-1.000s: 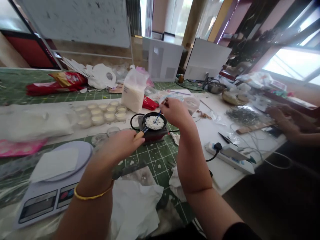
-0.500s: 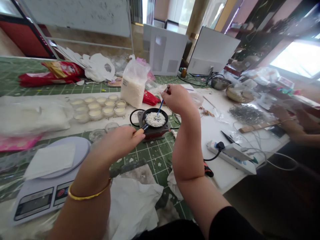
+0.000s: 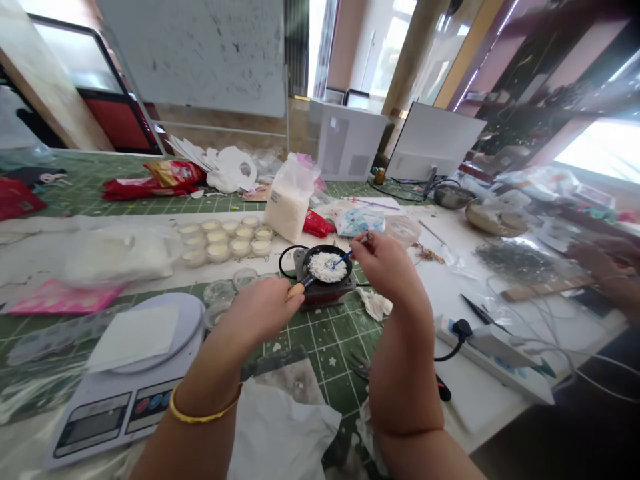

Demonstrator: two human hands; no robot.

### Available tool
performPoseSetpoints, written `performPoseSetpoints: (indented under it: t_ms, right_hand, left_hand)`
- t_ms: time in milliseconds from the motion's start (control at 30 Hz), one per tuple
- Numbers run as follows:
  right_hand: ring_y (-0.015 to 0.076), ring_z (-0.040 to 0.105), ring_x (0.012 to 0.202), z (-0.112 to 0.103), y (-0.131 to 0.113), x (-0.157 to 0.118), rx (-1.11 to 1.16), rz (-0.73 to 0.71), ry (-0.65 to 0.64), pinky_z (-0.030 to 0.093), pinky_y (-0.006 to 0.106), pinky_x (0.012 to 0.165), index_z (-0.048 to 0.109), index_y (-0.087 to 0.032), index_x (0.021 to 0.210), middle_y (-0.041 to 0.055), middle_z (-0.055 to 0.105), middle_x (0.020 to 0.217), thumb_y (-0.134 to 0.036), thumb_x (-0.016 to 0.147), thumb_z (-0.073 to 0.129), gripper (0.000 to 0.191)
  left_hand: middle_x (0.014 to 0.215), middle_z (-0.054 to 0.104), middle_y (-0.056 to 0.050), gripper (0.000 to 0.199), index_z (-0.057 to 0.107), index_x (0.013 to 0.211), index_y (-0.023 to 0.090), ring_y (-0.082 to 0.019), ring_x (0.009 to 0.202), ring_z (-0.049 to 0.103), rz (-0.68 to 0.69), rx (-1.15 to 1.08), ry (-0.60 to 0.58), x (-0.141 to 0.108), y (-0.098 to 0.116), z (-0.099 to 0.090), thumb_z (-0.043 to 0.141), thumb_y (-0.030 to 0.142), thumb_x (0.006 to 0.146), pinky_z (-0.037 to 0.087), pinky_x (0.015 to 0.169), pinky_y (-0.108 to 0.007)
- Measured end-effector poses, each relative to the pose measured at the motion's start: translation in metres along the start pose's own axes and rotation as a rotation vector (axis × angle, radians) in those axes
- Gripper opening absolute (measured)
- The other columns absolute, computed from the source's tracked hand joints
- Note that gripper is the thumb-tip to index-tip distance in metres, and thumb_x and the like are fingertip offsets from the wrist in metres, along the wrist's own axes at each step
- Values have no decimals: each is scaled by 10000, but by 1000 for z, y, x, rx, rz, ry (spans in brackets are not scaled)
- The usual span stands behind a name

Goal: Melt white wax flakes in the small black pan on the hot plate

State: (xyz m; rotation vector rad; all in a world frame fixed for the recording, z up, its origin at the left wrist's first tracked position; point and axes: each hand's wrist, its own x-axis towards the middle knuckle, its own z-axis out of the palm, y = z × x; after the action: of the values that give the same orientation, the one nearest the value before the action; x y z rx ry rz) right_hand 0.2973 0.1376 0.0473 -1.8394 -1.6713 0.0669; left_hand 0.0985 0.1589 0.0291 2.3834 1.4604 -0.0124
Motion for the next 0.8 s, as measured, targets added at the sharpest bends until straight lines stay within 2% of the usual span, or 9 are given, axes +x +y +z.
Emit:
performPoseSetpoints:
  t_ms: [167,300,367,533,600,733,800]
  right_hand:
    - [158,575,714,11,-3,-4,126,-88,-11,372,269,642,601,-207,851,25,659,764,-326,844,418,218]
    - [165,574,688,9,0,1,62,-18,10,370,275,627,604,-200,835,34,663,757,-311,827,437,201]
    - [162,572,684,4,0,1,50,-27,22,370,276,632,601,-204,812,30,662,744,-316,825,441,196]
    - [154,591,727,1,-5,-6,150,-128,-122,377,260,636,605,-218,843,14,672,782,-309,827,445,185]
    - [164,598,717,4,-4,-10,131,-92,-85,380,266,636,606,-213,853,18,675,761,-313,829,442,194]
    - [171,604,715,4,5,-13,105,-28,84,389,276,665,606,-200,873,29,679,757,-325,831,450,205]
    - [181,605,741,3,8,-10,60,-16,98,388,290,685,615,-200,883,36,682,785,-319,826,455,208]
  left_hand:
    - [778,654,-103,458,578,687,183,-223,693,582,-57,40,27,0,-2,-1,252,465,840,336,551,-276]
    - [789,659,-106,474,599,715,171,-227,708,591,-90,67,21,0,2,-3,240,448,851,361,567,-284]
    - [794,658,-107,478,609,732,167,-231,716,594,-91,89,16,-2,5,-4,235,439,855,373,577,-294]
    - [790,654,-115,493,619,765,162,-246,713,597,-104,124,34,-5,7,-2,228,449,853,386,588,-320]
    - [777,653,-112,499,615,749,166,-246,699,596,-111,115,34,-5,4,0,221,454,852,382,574,-319]
    - [755,646,-107,496,603,715,171,-240,688,589,-112,84,18,-5,-1,0,212,445,846,373,568,-313]
    - [772,644,-99,454,596,720,176,-232,698,584,-96,64,17,-5,-2,-2,236,428,837,367,571,-306]
